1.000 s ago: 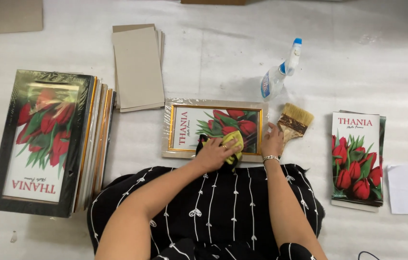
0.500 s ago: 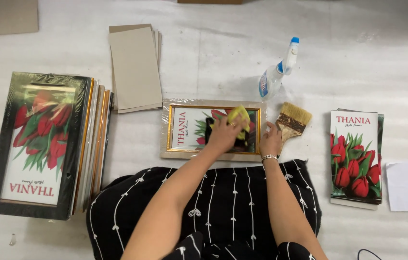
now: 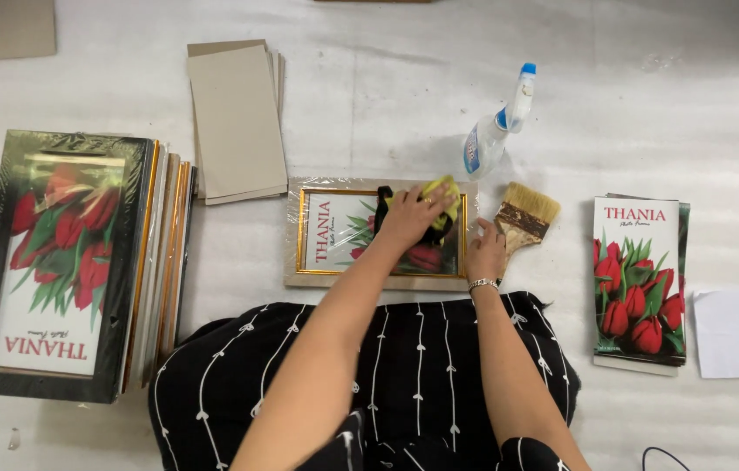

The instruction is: Cleaning a picture frame using a brush and a cloth

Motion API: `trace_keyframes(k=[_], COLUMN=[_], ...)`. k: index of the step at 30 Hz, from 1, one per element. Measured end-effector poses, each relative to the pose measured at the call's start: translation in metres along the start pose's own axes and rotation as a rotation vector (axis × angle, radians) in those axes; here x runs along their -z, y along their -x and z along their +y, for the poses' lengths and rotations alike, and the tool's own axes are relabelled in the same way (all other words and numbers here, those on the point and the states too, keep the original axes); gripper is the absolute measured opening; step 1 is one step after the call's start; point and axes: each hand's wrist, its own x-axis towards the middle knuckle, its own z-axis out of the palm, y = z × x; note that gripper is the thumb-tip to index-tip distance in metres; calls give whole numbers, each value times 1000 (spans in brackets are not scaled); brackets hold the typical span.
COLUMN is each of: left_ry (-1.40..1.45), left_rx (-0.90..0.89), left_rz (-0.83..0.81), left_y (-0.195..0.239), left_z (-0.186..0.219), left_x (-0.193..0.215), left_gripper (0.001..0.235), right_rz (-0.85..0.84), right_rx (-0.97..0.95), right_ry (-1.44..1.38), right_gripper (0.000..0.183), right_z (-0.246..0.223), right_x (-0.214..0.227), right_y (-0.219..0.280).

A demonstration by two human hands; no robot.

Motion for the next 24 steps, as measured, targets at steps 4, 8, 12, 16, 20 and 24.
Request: trace_keyframes(k=[4,8,12,16,20,24], left_ry=[-35,48,128,92,71,4], left_rx=[238,144,36,-138,-142,74], left_rz=[52,-42,-23,101,163,51], left_y=[-12,13,54,60,20,-21], left_z=[27,59,77,66,44,36], left_x=[-4,19,42,45,50,-19], left_gripper=[48,44,42,38,32,48], right_rz=[4,-18,-33,-70,-76,-50], right_rx=[1,0,-2,-65,-81,-74], right_ry=[-3,-15,-59,-62,-135,-162], right_gripper=[35,34,35,33,31,29], right_z=[-4,-5,1,-5,4,-18], right_x=[4,6,4,13,9,27], right_y=[2,2,-2,-2,-10,0])
